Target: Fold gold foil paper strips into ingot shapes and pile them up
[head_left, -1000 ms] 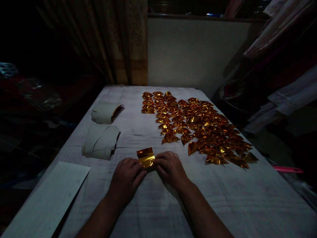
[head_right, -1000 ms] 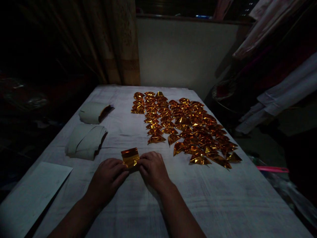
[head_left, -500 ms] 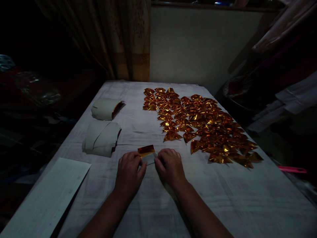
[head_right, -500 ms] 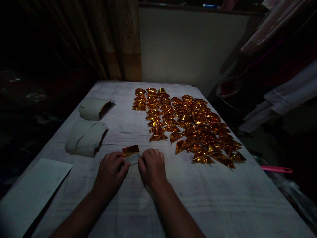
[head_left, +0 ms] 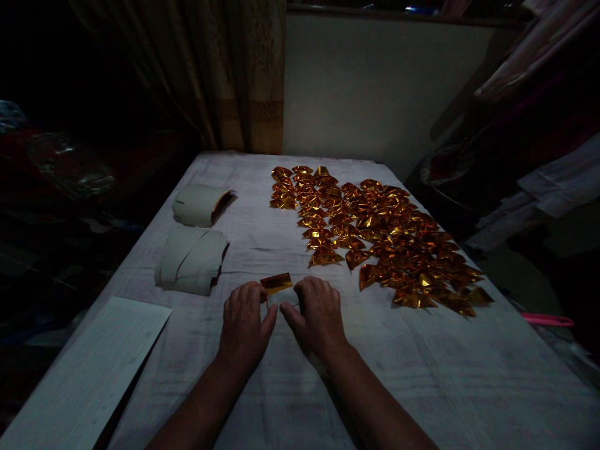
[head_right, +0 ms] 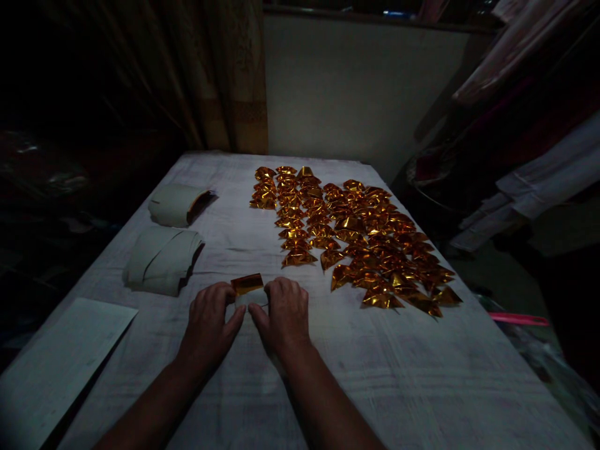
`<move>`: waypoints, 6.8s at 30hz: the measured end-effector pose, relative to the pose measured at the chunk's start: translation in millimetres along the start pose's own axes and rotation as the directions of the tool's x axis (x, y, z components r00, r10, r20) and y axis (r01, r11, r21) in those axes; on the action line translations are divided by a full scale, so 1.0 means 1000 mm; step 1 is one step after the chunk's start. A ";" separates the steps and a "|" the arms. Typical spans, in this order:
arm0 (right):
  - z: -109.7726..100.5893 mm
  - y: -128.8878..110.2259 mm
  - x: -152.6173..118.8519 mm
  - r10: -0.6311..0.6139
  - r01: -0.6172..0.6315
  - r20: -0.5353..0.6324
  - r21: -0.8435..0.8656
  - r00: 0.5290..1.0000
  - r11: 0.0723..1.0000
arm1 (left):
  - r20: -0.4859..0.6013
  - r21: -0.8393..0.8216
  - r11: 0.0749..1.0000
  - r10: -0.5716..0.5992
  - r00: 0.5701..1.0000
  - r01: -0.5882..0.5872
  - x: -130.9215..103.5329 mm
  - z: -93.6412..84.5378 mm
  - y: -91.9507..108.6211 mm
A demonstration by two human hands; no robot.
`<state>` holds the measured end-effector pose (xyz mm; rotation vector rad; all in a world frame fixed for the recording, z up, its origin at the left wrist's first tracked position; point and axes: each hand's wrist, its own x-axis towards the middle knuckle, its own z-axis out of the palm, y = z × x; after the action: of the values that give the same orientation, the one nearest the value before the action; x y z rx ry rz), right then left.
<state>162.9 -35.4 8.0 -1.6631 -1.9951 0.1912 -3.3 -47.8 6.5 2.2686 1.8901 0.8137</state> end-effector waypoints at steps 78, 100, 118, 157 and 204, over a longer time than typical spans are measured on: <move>-0.004 0.023 0.001 -0.172 0.151 0.011 0.424 0.985 0.893 | 0.243 -0.131 0.989 -0.038 0.969 0.071 0.036 -0.022 -0.017; 0.003 0.037 0.003 -0.228 0.266 -0.165 0.269 0.959 0.925 | 0.116 -0.236 0.972 0.036 0.993 -0.008 0.029 -0.008 -0.030; -0.003 0.032 0.004 -0.169 0.215 -0.188 0.264 0.968 0.940 | -0.297 -0.045 0.872 0.454 0.840 -0.487 0.032 -0.027 -0.012; -0.038 0.024 -0.013 -0.350 0.320 0.184 0.173 0.919 0.932 | 0.127 -0.255 0.905 0.380 0.916 -0.340 0.003 -0.016 0.009; -0.018 0.017 -0.014 0.013 -0.018 0.027 0.171 1.000 0.985 | 0.097 -0.110 0.853 0.520 0.849 -0.510 -0.011 -0.010 0.013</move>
<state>187.8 -48.3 11.2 -1.5745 -1.9261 0.3804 3.0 -63.5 16.5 2.7399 1.1715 0.7520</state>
